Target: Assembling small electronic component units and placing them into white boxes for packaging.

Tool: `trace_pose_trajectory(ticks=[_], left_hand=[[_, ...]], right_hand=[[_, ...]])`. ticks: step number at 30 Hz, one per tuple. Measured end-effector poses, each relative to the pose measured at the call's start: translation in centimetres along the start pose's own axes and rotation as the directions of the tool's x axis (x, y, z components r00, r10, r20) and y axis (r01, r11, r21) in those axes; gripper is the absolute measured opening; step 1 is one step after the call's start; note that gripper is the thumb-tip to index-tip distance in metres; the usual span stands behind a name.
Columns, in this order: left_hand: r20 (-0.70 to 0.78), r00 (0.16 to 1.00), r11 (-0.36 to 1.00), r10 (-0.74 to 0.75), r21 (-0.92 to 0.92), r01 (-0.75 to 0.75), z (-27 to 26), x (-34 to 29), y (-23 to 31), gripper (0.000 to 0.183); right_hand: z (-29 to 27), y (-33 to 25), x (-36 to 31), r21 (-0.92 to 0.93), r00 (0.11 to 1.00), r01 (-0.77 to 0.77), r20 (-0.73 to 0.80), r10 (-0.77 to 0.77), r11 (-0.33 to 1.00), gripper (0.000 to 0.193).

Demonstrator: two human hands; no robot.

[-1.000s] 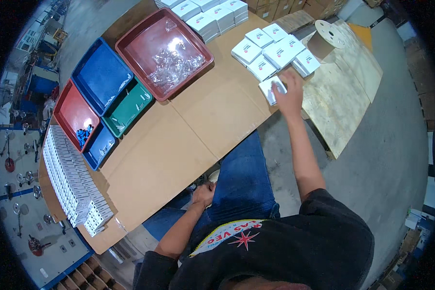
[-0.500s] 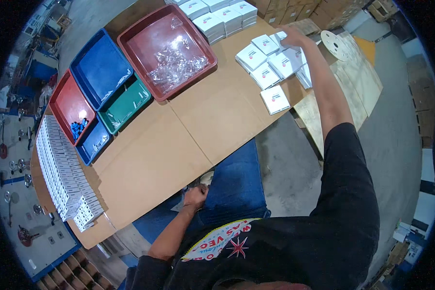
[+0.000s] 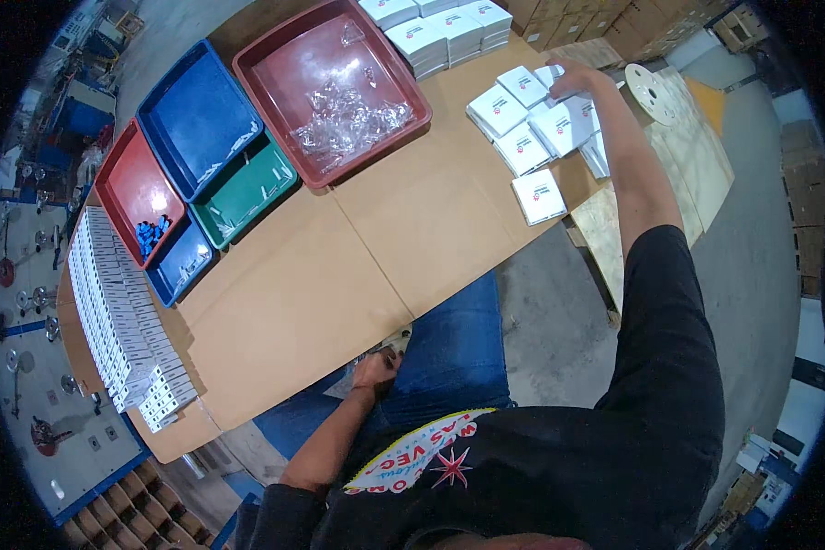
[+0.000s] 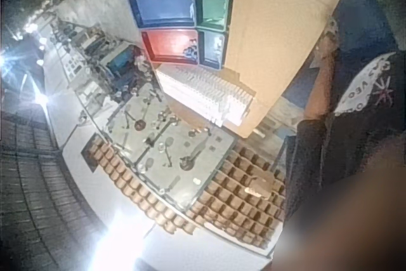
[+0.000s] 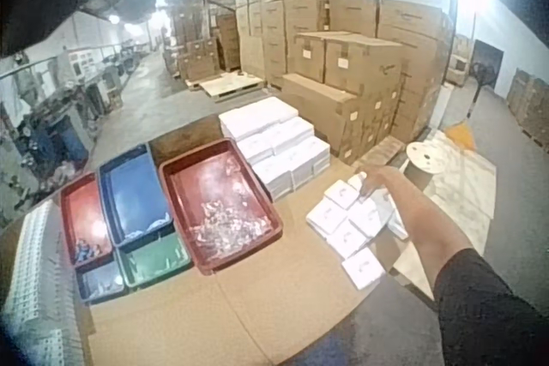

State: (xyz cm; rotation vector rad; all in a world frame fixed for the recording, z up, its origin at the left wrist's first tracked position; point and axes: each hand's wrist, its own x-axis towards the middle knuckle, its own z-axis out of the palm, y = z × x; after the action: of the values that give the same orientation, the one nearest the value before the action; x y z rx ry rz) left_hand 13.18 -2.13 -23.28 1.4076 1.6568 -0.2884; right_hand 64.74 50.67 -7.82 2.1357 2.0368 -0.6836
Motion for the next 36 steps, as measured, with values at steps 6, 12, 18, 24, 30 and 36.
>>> trace_pose_trajectory(ticks=[6, 12, 18, 24, 30, 36], left_hand=[[0.015, 1.0, 1.0, -0.004, -0.005, 0.004, -0.1, -0.2, -0.5, 0.042], [0.005, 1.0, 1.0, 0.029, 0.005, -0.029, -0.1, 0.1, 0.0, 0.04], [0.012, 1.0, 0.998, -0.015, 0.055, 0.015, -0.3, -0.2, -0.1, 0.041], [0.009, 1.0, 1.0, -0.03, 0.003, 0.03, 0.2, -0.1, -0.3, 0.041], [0.132, 0.974, 0.974, 0.184, 0.11, -0.199, -3.8, -1.3, -0.4, 0.049], [0.093, 0.991, 0.278, 0.092, -0.958, 0.064, -9.4, -8.6, 5.2, 0.068]], right_hand=[[-0.4, -1.7, -1.0, 0.085, 1.0, -0.014, 0.005, 0.014, 0.996, 0.1], [-2.6, 0.8, 0.6, 0.081, 0.984, 0.051, -0.173, -0.036, 0.995, 0.099], [-4.2, -7.0, -6.0, 0.051, 0.931, 0.302, -0.231, -0.283, 0.952, 0.098], [1.1, -11.9, -14.4, 0.222, 0.807, 0.591, -0.179, -0.563, 0.776, 0.092], [11.9, -18.1, -26.3, 0.43, 0.744, 0.612, -0.029, -0.667, 0.664, 0.112], [20.3, -24.2, -36.9, 0.511, 0.609, 0.626, 0.152, -0.779, 0.589, 0.114]])
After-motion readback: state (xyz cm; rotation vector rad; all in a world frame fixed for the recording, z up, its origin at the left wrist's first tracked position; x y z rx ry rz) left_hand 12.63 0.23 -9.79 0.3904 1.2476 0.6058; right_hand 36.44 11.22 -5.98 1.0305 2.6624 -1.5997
